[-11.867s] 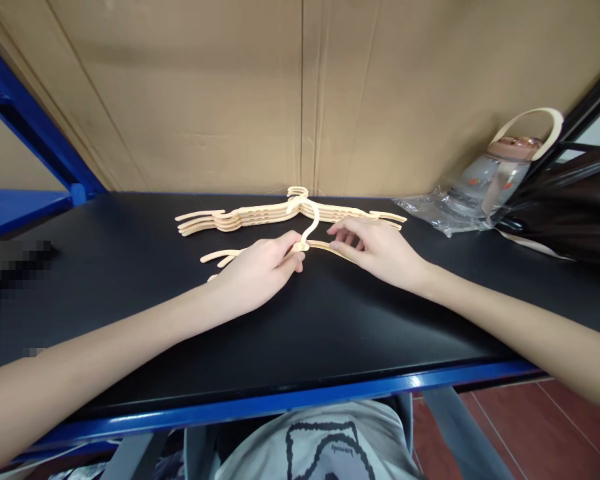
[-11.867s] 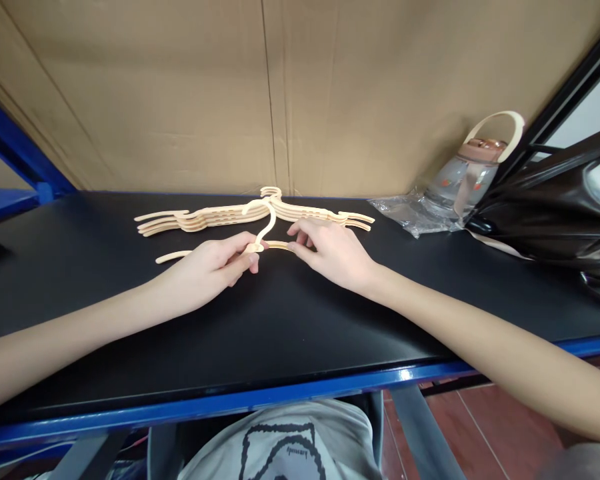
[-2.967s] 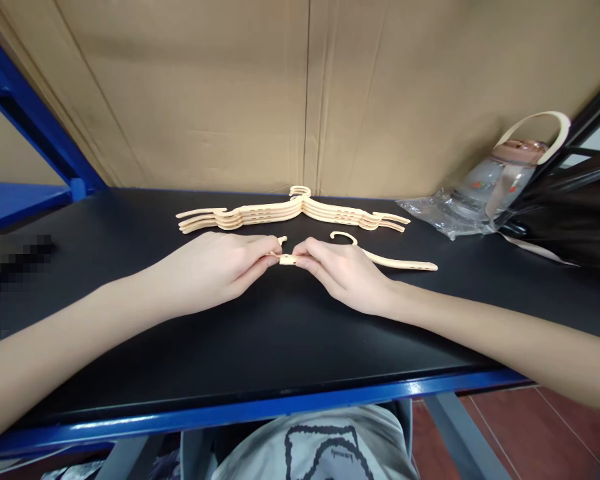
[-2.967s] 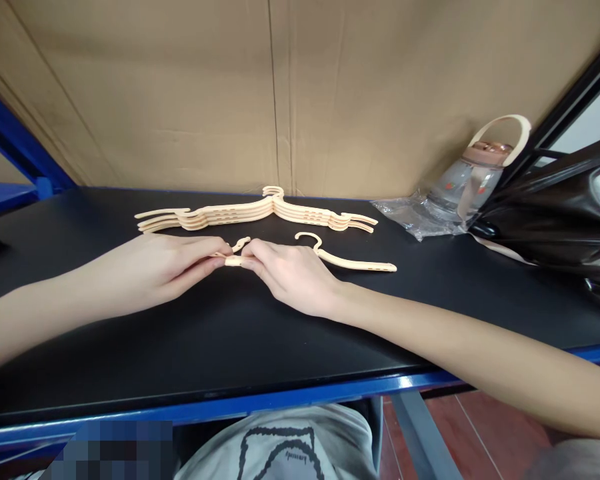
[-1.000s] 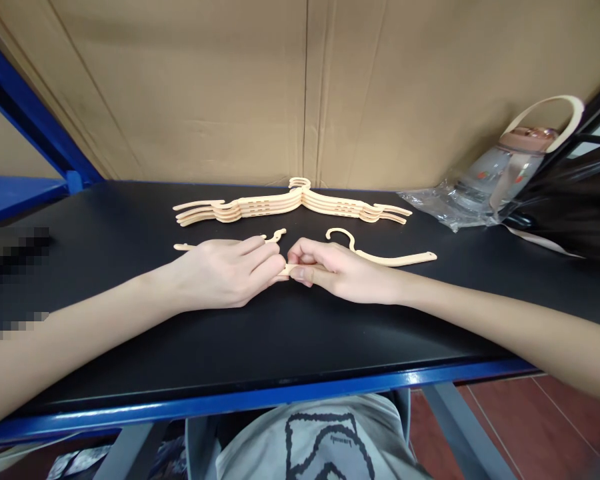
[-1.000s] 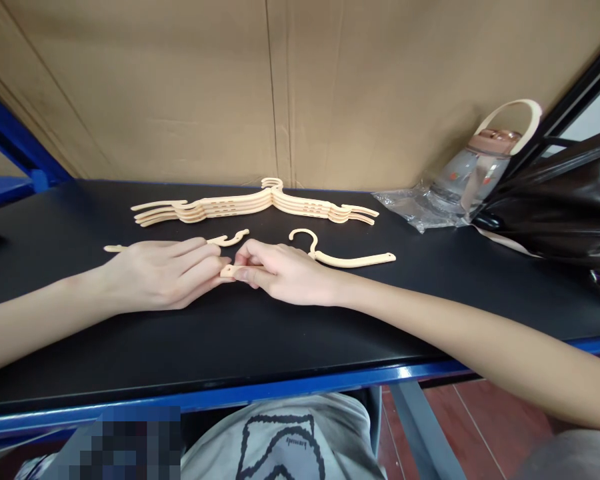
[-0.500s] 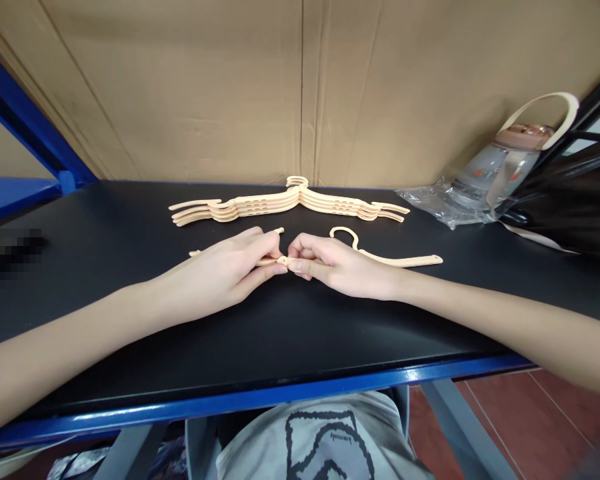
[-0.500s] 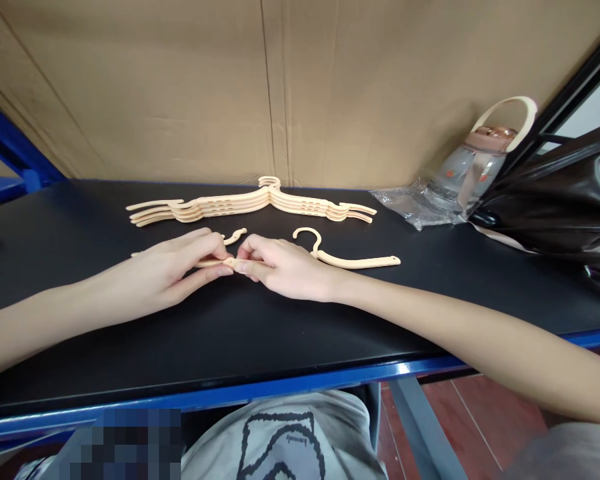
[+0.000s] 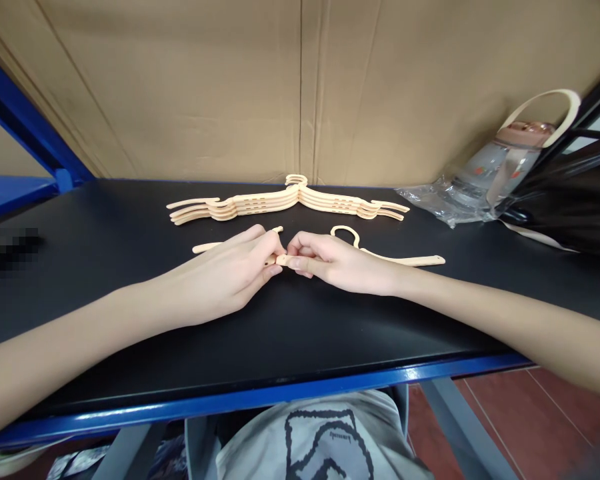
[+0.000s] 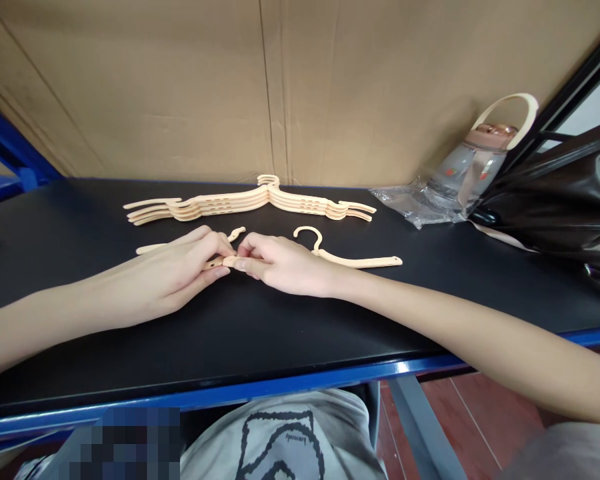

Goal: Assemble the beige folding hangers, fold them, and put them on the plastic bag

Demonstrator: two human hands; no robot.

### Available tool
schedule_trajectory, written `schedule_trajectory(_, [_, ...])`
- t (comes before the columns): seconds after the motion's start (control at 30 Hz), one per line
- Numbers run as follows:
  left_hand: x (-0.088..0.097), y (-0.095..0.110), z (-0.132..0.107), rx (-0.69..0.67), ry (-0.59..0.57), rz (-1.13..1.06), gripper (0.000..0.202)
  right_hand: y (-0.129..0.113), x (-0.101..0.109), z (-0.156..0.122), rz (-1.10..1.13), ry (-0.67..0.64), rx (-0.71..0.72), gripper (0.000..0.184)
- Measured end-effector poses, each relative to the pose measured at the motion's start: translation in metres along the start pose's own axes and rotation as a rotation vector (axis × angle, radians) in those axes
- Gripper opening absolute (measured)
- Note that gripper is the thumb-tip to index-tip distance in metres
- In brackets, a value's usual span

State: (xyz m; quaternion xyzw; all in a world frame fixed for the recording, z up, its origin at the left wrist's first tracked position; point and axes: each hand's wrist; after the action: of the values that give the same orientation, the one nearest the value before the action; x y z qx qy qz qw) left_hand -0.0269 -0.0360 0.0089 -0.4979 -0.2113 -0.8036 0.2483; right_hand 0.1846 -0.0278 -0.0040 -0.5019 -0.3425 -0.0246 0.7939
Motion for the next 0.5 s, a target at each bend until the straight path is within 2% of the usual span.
schedule_trajectory(0.33, [0.0049, -0.0048, 0.0041, 0.106, -0.007, -0.116, 0.029, -0.0020, -0.0040, -0.0081, -0.046, 0.108, 0.077, 0.012])
schedule_trajectory(0.5, [0.0101, -0.0060, 0.0095, 0.137, -0.004, -0.161, 0.032, -0.0018, -0.0061, -0.0103, -0.171, 0.152, 0.210, 0.011])
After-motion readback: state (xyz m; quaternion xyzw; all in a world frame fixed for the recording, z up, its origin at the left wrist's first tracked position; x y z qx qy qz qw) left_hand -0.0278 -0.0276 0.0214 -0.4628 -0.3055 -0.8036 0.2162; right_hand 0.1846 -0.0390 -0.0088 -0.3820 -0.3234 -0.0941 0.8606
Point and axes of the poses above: each hand's wrist, its own z-axis towards the middle knuckle, its own x-axis out of the back of the hand, y = z × x, and after that the axes turned 12 degrees about y, right-handed
